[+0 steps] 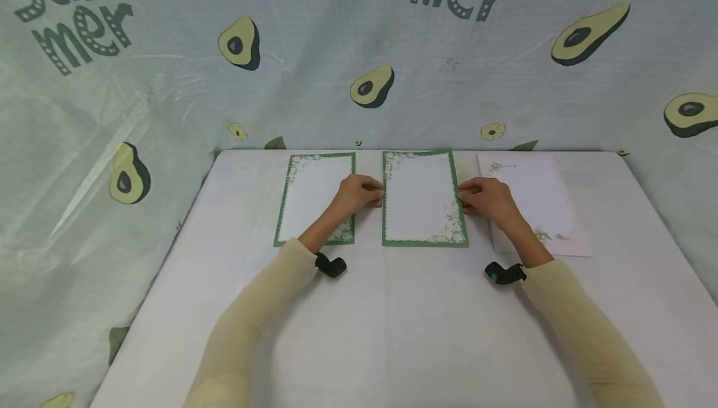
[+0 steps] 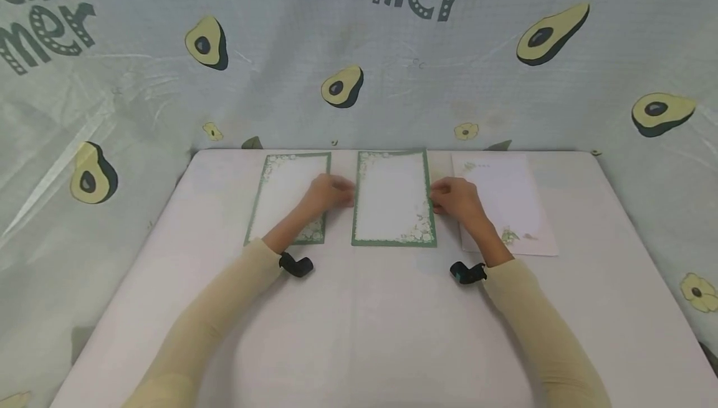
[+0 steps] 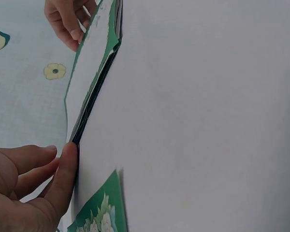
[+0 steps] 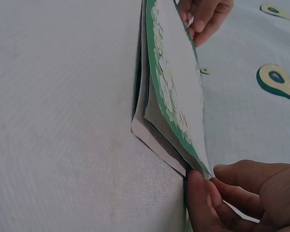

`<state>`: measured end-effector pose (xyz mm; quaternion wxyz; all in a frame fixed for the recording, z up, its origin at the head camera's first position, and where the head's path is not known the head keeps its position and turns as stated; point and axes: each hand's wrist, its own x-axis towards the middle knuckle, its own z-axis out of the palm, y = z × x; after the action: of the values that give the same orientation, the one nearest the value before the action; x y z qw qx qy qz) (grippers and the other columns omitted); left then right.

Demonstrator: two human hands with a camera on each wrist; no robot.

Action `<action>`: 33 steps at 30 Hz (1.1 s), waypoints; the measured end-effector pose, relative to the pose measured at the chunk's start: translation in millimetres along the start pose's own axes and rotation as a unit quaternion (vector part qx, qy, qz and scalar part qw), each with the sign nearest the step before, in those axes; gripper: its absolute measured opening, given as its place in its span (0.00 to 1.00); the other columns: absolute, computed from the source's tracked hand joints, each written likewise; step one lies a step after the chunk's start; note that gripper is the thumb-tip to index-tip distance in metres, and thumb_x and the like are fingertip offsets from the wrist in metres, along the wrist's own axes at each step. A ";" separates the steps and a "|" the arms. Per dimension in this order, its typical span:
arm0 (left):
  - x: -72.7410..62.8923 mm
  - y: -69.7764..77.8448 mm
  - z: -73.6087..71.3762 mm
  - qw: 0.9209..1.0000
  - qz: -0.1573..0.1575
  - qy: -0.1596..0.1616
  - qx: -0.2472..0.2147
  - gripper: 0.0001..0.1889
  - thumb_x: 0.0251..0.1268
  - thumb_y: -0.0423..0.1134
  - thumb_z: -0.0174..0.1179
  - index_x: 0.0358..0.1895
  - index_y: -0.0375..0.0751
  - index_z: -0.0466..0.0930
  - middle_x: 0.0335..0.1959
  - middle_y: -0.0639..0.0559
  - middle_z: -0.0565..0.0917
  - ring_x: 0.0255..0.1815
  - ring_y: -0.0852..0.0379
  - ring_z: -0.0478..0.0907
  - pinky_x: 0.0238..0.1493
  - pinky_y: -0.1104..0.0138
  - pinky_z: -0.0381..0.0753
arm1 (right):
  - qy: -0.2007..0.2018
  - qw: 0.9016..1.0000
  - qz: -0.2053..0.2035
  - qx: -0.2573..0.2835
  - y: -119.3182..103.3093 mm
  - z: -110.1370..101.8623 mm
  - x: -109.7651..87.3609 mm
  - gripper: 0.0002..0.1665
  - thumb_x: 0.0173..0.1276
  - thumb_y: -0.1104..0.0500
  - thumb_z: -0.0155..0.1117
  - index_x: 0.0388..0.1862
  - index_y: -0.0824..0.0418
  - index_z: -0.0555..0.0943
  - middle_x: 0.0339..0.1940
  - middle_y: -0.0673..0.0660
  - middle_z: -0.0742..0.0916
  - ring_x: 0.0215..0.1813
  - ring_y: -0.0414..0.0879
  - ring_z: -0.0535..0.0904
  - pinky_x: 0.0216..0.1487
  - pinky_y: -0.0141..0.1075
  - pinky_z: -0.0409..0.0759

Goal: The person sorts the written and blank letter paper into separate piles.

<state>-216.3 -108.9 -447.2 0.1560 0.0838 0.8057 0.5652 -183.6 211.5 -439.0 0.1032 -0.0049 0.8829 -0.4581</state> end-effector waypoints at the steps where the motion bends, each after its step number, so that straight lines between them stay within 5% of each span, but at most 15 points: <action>1: 0.2 -0.9 -0.4 1.000 0.004 0.002 0.001 0.14 0.72 0.30 0.62 0.57 0.29 0.82 0.46 0.39 0.85 0.39 0.51 0.89 0.45 0.66 0.89 | 0.000 1.000 -0.002 -0.004 -0.9 0.6 -0.6 0.21 0.79 0.59 0.60 0.64 0.70 0.77 0.54 0.70 0.84 0.40 0.46 0.89 0.43 0.37 0.89; 12: 0.9 -0.7 1.8 0.998 0.052 0.023 0.032 0.11 0.69 0.31 0.66 0.51 0.32 0.84 0.45 0.39 0.86 0.40 0.48 0.88 0.41 0.64 0.90 | 0.050 0.995 -0.041 -0.072 -4.5 3.9 -4.9 0.19 0.77 0.53 0.63 0.58 0.65 0.83 0.47 0.65 0.89 0.43 0.55 0.87 0.42 0.41 0.82; 23: 0.9 1.6 6.5 0.996 0.057 0.036 0.057 0.09 0.68 0.30 0.66 0.49 0.31 0.85 0.43 0.38 0.88 0.39 0.47 0.88 0.41 0.65 0.89 | 0.075 0.996 -0.044 0.020 -9.3 6.4 -9.2 0.17 0.74 0.55 0.67 0.54 0.65 0.85 0.47 0.65 0.90 0.40 0.47 0.90 0.40 0.25 0.84; 33: 0.3 3.0 8.6 0.992 0.079 0.059 0.079 0.10 0.70 0.33 0.66 0.49 0.32 0.86 0.41 0.40 0.90 0.38 0.50 0.89 0.41 0.64 0.89 | 0.086 0.991 -0.056 0.084 -6.2 11.4 -11.0 0.20 0.72 0.54 0.70 0.55 0.67 0.85 0.46 0.62 0.90 0.37 0.37 0.88 0.45 0.31 0.88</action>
<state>-213.8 -100.2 -447.1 0.0560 0.1253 0.8468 0.5140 -171.3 199.8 -438.4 0.0013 -0.0065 0.8452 -0.5343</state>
